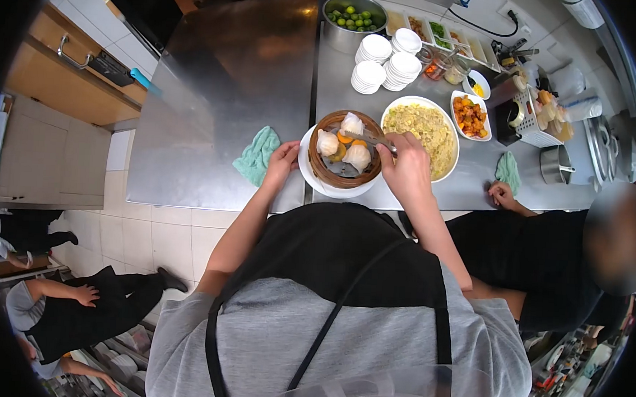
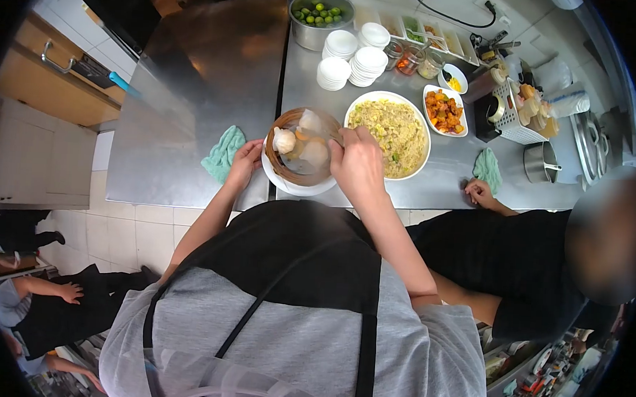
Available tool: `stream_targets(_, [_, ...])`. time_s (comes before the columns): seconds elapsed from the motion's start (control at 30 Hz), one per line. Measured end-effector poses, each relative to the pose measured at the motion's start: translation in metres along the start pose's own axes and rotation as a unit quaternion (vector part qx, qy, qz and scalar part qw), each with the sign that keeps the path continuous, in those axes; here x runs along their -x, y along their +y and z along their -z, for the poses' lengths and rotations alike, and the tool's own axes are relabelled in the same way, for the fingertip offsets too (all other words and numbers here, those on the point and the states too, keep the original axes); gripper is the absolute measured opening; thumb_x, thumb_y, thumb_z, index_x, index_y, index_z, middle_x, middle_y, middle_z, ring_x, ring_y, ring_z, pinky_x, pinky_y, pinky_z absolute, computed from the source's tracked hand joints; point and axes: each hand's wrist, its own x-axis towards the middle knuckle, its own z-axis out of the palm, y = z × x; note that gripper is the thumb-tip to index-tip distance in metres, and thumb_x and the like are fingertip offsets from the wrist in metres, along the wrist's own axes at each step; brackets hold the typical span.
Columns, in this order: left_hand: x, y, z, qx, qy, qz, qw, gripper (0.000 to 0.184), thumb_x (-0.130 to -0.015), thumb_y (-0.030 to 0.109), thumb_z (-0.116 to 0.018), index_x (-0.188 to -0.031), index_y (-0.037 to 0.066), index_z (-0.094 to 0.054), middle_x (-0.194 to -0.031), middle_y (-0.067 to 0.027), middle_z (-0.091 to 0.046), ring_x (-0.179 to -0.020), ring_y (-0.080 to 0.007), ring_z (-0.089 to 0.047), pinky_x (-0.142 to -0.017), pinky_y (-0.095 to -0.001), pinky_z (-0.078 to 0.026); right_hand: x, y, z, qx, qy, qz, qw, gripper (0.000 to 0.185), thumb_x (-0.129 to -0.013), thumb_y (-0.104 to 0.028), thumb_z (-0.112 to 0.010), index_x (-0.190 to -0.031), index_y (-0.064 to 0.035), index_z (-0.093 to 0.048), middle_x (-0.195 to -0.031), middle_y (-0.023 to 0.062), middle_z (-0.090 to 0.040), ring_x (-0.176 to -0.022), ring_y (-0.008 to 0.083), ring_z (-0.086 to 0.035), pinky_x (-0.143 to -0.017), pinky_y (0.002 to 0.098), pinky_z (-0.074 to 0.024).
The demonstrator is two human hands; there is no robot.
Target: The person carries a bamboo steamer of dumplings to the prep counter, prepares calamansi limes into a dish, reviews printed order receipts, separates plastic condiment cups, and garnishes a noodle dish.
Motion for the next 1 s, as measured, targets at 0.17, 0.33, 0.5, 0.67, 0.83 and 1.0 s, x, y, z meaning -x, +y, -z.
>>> stream_targets(0.17, [-0.003,-0.003,0.004,-0.006,-0.003,0.001,1.000,0.025,-0.091,0.018,-0.045,-0.110,0.002,-0.052,-0.096,-0.0030,-0.058,-0.084,-0.0098,-0.055,-0.070,-0.0239,-0.047,-0.008,0.002,0.013,0.010,0.007,0.026,1.000,0.019,-0.071,-0.005,-0.062,-0.089,0.0019,-0.061,-0.077,0.0170,-0.056,-0.075,0.0333,-0.056,-0.067,0.0400,-0.0452])
stream_targets(0.33, [-0.001,-0.003,0.003,-0.021,-0.005,0.000,1.000,0.026,-0.091,0.019,-0.046,-0.111,0.003,-0.052,-0.094,-0.0024,-0.058,-0.082,-0.0089,-0.055,-0.068,-0.0228,-0.046,-0.015,0.002,0.020,0.001,0.026,0.021,0.999,0.014,-0.070,-0.002,-0.061,-0.084,0.0012,-0.060,-0.078,0.0158,-0.056,-0.074,0.0332,-0.055,-0.067,0.0409,-0.0440])
stream_targets(0.5, [0.001,-0.005,0.003,-0.022,0.003,-0.009,1.000,0.027,-0.091,0.019,-0.046,-0.111,0.003,-0.051,-0.094,-0.0026,-0.057,-0.082,-0.0094,-0.055,-0.069,-0.0234,-0.046,-0.015,0.010,0.000,0.044,0.047,0.083,0.994,0.011,-0.071,-0.002,-0.059,-0.082,-0.0001,-0.060,-0.078,0.0143,-0.055,-0.074,0.0308,-0.054,-0.067,0.0396,-0.0441])
stream_targets(0.67, [0.002,-0.003,0.000,-0.031,0.008,-0.014,0.999,0.027,-0.091,0.019,-0.046,-0.111,0.002,-0.051,-0.095,-0.0031,-0.057,-0.081,-0.0098,-0.055,-0.069,-0.0237,-0.046,-0.023,0.015,-0.007,0.046,0.066,0.107,0.991,0.012,-0.071,-0.001,-0.059,-0.083,0.0006,-0.060,-0.077,0.0142,-0.056,-0.075,0.0313,-0.055,-0.067,0.0395,-0.0447])
stream_targets(0.83, [0.005,0.003,-0.002,-0.025,0.003,0.003,1.000,0.026,-0.092,0.019,-0.042,-0.110,0.001,-0.049,-0.099,-0.0051,-0.058,-0.088,-0.0120,-0.056,-0.075,-0.0255,-0.046,-0.026,0.017,-0.011,0.031,0.057,0.127,0.990,0.014,-0.069,0.001,-0.060,-0.083,0.0005,-0.060,-0.078,0.0147,-0.056,-0.076,0.0318,-0.055,-0.067,0.0399,-0.0450])
stream_targets(1.0, [0.005,0.005,-0.003,-0.026,-0.002,0.004,1.000,0.026,-0.092,0.019,-0.043,-0.109,0.002,-0.050,-0.098,-0.0043,-0.058,-0.087,-0.0114,-0.056,-0.074,-0.0250,-0.046,-0.027,0.017,-0.007,0.024,0.018,0.147,0.989,0.013,-0.071,-0.002,-0.059,-0.084,0.0018,-0.059,-0.079,0.0150,-0.054,-0.079,0.0309,-0.053,-0.071,0.0388,-0.0449])
